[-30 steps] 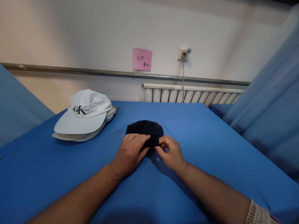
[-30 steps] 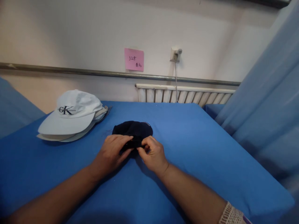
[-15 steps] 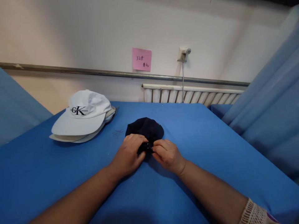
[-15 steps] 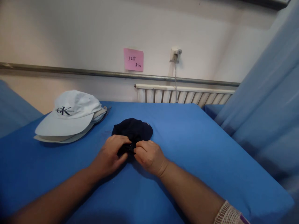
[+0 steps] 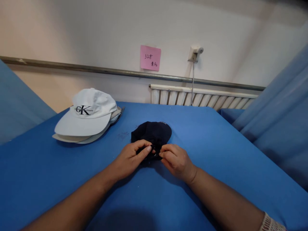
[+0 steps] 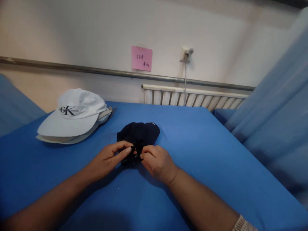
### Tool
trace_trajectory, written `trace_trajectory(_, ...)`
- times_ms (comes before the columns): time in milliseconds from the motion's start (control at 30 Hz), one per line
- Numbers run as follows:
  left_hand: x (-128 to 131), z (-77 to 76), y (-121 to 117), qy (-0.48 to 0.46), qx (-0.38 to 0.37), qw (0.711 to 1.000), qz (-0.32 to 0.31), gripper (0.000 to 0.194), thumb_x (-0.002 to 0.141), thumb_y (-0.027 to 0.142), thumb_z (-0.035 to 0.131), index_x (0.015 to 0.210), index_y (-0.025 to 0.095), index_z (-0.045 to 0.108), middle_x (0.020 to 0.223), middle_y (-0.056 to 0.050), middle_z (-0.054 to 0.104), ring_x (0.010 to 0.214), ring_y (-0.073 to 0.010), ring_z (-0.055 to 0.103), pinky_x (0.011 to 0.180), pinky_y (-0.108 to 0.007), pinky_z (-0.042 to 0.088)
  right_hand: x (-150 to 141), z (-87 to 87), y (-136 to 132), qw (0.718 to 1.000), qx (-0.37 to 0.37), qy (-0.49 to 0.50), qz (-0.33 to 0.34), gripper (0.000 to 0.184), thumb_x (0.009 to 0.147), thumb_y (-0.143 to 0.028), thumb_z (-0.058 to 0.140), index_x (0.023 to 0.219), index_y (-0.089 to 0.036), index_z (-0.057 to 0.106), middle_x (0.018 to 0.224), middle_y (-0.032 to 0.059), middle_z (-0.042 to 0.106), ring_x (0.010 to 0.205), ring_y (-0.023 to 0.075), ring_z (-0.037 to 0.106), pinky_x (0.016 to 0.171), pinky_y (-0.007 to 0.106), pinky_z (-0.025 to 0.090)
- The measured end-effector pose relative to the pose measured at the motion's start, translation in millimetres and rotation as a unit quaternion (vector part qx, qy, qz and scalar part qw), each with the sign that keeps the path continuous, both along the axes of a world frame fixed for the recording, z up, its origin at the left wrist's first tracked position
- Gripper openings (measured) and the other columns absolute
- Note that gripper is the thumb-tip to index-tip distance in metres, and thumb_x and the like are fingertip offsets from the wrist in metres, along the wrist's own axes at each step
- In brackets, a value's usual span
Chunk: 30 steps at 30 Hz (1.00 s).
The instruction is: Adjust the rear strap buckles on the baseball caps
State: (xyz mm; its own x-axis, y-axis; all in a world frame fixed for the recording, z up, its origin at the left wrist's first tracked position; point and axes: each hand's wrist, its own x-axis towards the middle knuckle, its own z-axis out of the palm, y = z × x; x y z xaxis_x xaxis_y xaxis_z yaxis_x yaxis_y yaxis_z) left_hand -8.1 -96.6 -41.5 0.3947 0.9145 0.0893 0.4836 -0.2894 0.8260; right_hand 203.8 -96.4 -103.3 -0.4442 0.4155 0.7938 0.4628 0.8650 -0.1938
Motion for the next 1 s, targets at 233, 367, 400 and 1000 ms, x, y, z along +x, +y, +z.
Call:
trace_trajectory(233, -2.9, -3.9, 2.9, -0.093, -0.065, 0.994, -0.006, 0.021, 0.086, 0.038, 0.061, 0.094, 0.020, 0.067, 0.088, -0.004, 0.068, 0.083, -0.0182, 0.062, 0.075, -0.032, 0.050, 3.2, -2.7, 1.0, 1.000, -0.022, 0.001, 0.002, 0.012, 0.092, -0.013, 0.053, 0.097, -0.018, 0.063, 0.099, 0.0095, 0.067, 0.086, 0.0189, 0.064, 0.073, 0.033, 0.055)
trace_trajectory(367, -2.0, -3.1, 0.2, -0.112, -0.091, 0.990, 0.005, 0.015, 0.080, 0.034, 0.068, 0.083, 0.019, 0.064, 0.074, 0.001, 0.059, 0.067, -0.0132, 0.054, 0.062, -0.027, 0.045, 3.9, -4.2, 1.5, 1.000, -0.024, -0.002, 0.004, 0.013, 0.092, -0.013, 0.053, 0.099, -0.019, 0.062, 0.102, 0.0092, 0.067, 0.088, 0.0193, 0.065, 0.075, 0.034, 0.056)
trace_trajectory(400, -2.0, -2.6, -0.4, -0.120, -0.098, 0.988, 0.006, 0.015, 0.080, 0.033, 0.067, 0.080, 0.019, 0.063, 0.072, 0.001, 0.057, 0.065, -0.0125, 0.052, 0.060, -0.026, 0.044, 4.1, -4.5, 1.5, 1.000, -0.024, -0.002, 0.004, 0.014, 0.092, -0.013, 0.052, 0.100, -0.019, 0.062, 0.102, 0.0091, 0.067, 0.089, 0.0193, 0.065, 0.075, 0.034, 0.056)
trace_trajectory(1000, 5.3, -3.1, -4.0, -0.083, -0.069, 0.993, 0.052, 0.018, 0.082, 0.035, 0.063, 0.075, 0.019, 0.059, 0.066, 0.002, 0.055, 0.061, -0.0126, 0.051, 0.058, -0.027, 0.044, 5.1, -5.2, 2.4, 0.999, -0.032, 0.007, 0.004, 0.018, 0.090, -0.010, 0.053, 0.102, -0.018, 0.063, 0.104, 0.0108, 0.067, 0.097, 0.0212, 0.065, 0.081, 0.036, 0.058)
